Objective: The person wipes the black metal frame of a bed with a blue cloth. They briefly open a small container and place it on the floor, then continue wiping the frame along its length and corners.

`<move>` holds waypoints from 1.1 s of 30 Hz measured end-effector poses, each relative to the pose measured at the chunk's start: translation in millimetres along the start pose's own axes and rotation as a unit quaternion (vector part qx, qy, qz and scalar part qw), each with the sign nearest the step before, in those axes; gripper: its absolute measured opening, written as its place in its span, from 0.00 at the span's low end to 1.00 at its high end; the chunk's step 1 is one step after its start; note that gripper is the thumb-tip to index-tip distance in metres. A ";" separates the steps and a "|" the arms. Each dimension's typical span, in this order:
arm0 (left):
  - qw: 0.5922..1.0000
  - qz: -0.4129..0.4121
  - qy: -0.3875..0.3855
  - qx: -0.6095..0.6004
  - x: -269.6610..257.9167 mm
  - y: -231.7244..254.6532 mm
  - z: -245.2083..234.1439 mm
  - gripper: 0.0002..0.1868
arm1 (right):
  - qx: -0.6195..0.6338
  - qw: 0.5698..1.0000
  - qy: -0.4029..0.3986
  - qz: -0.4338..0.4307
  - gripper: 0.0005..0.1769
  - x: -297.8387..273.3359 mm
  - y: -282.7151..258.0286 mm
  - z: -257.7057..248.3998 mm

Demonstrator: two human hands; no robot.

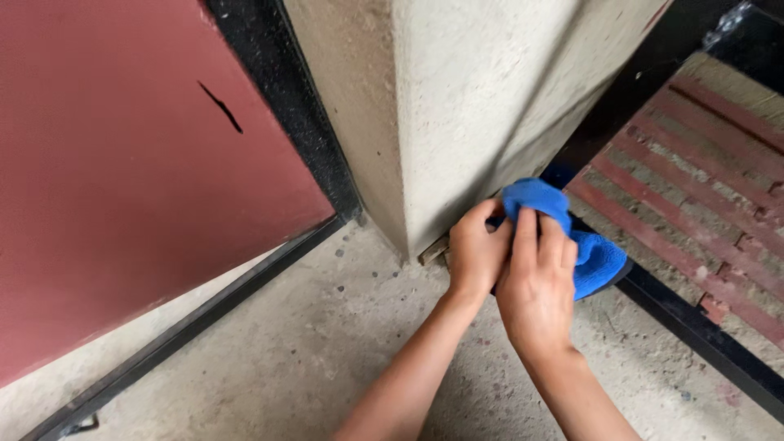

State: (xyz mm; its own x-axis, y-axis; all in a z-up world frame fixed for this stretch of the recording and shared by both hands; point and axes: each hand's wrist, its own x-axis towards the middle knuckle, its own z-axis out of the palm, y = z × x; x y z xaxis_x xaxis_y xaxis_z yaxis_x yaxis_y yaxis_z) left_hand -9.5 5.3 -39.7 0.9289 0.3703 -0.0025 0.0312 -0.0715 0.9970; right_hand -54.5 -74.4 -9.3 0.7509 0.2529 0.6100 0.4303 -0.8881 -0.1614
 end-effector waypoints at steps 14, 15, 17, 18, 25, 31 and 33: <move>0.991 -0.012 -0.022 0.132 14.6 -63.3 7.1 0.11 | 0.029 0.993 -0.098 0.052 0.37 -35.8 14.4 50.5; 0.983 -0.033 -0.036 0.178 15.3 -70.3 9.0 0.11 | 0.030 0.990 -0.122 0.058 0.38 -41.0 17.2 54.3; 0.980 -0.042 -0.027 0.192 13.1 -77.6 14.3 0.11 | 0.056 0.985 -0.143 0.072 0.39 -44.5 22.0 56.4; 0.979 -0.045 -0.022 0.198 15.7 -78.0 15.5 0.11 | 0.069 0.983 -0.152 0.079 0.40 -43.3 23.6 54.7; 0.965 -0.095 -0.241 0.041 -10.0 -54.4 15.2 0.14 | 0.015 1.000 -0.006 0.020 0.32 -39.6 23.0 -13.8; 0.951 -0.037 -0.291 -0.099 -46.4 -22.1 48.8 0.19 | -0.067 0.997 0.046 0.015 0.21 -26.1 50.9 -61.0; 0.948 -0.085 -0.287 -0.108 -50.0 -19.3 53.2 0.20 | -0.046 0.999 0.009 0.020 0.21 -16.6 63.0 -60.5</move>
State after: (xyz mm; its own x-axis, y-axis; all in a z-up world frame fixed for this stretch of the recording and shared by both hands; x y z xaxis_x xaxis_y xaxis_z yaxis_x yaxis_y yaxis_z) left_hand -36.9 -61.1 -63.0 0.9667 -0.2105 -0.1456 0.1807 0.1588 0.9706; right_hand -70.2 -157.8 17.3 0.7572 0.2116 0.6179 0.3520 -0.9291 -0.1132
